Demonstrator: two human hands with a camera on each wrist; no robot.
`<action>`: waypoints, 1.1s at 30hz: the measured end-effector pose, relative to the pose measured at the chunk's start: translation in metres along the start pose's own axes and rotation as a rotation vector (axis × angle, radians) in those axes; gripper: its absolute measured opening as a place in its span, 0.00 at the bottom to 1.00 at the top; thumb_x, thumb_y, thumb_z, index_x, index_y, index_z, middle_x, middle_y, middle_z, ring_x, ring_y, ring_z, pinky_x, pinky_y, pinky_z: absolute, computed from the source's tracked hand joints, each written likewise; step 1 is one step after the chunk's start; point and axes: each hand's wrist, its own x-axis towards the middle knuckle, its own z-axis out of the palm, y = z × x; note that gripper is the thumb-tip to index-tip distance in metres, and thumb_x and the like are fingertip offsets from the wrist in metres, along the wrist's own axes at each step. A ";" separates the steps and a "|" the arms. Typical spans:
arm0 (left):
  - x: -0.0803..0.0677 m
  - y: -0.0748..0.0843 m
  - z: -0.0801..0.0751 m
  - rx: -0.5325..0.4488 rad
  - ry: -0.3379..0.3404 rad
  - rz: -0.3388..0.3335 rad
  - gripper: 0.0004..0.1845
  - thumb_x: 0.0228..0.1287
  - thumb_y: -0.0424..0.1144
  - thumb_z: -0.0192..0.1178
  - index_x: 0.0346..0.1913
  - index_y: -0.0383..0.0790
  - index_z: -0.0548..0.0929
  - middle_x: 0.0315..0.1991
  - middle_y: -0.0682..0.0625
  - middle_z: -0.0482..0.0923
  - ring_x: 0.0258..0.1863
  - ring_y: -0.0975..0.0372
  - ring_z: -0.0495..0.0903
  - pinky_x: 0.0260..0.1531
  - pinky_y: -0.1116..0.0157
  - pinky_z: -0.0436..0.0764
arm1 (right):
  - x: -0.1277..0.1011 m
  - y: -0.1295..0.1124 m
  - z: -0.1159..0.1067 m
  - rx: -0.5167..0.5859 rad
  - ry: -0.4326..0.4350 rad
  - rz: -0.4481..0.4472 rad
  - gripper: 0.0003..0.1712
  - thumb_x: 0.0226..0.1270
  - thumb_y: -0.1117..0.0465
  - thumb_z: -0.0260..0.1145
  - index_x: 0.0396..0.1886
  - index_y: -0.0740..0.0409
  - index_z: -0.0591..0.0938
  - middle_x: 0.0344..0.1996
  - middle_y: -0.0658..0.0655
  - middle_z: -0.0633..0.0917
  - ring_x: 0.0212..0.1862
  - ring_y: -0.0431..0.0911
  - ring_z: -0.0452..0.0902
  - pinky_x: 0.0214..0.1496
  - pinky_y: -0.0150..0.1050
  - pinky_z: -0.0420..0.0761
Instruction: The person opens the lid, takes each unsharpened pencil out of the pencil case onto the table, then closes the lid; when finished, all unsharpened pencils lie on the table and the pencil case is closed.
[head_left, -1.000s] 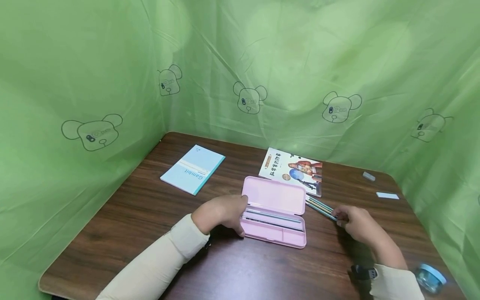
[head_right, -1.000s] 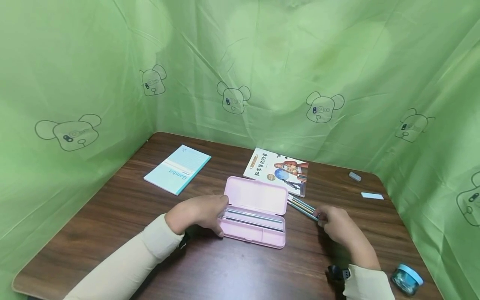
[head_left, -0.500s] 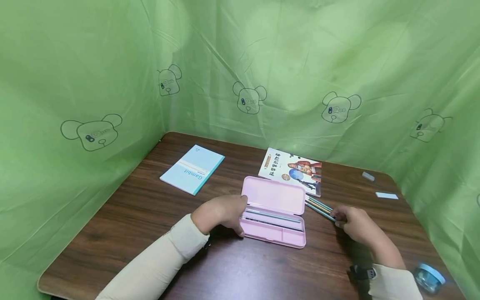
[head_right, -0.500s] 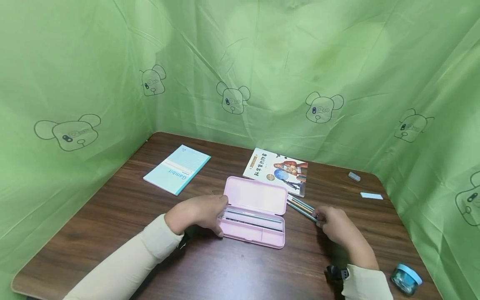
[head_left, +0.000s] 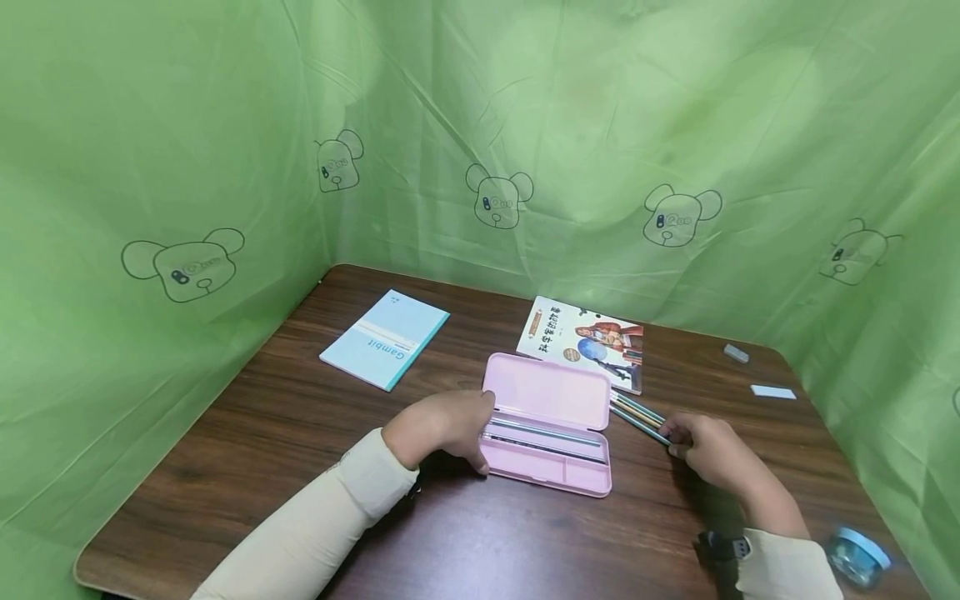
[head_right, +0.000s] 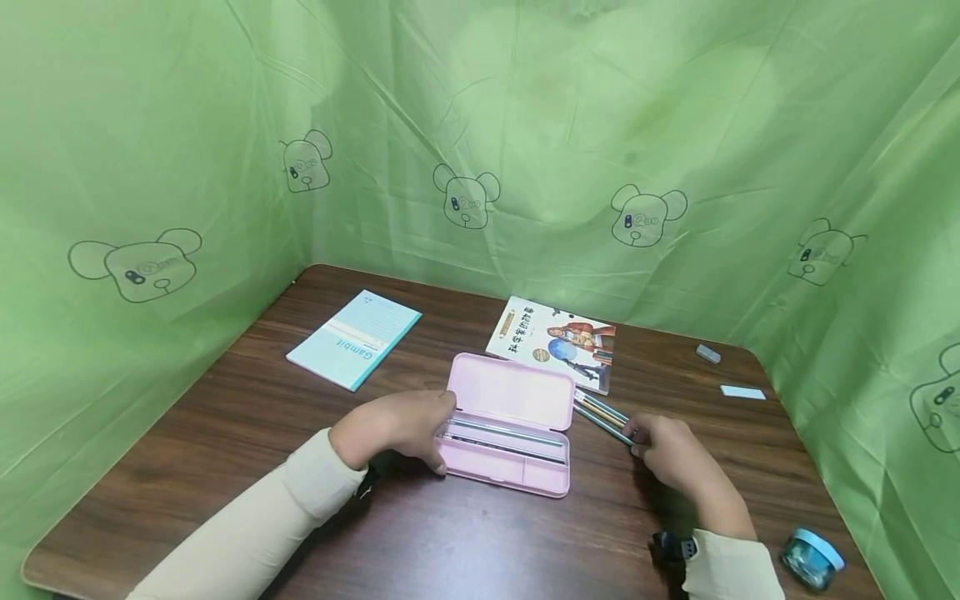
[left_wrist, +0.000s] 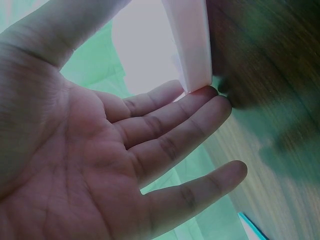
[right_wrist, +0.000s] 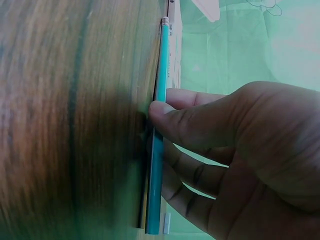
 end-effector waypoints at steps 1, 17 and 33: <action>0.000 0.000 0.000 -0.001 0.000 0.000 0.44 0.52 0.57 0.90 0.60 0.32 0.80 0.44 0.49 0.86 0.43 0.61 0.84 0.59 0.58 0.87 | 0.000 0.000 0.000 0.001 -0.002 0.002 0.10 0.66 0.75 0.75 0.41 0.57 0.89 0.33 0.50 0.89 0.40 0.46 0.83 0.44 0.48 0.82; 0.001 -0.002 0.002 0.005 0.005 0.012 0.45 0.53 0.57 0.89 0.62 0.31 0.80 0.47 0.47 0.87 0.46 0.60 0.85 0.61 0.57 0.87 | 0.000 0.000 0.001 -0.002 -0.011 0.019 0.10 0.66 0.75 0.75 0.41 0.57 0.89 0.32 0.49 0.89 0.38 0.45 0.81 0.43 0.46 0.81; -0.001 0.000 0.000 0.006 0.007 0.005 0.45 0.52 0.57 0.90 0.62 0.31 0.80 0.50 0.47 0.87 0.49 0.59 0.86 0.64 0.57 0.86 | -0.001 0.001 0.002 0.007 -0.002 0.002 0.10 0.65 0.75 0.76 0.40 0.57 0.89 0.32 0.49 0.88 0.38 0.44 0.81 0.41 0.43 0.80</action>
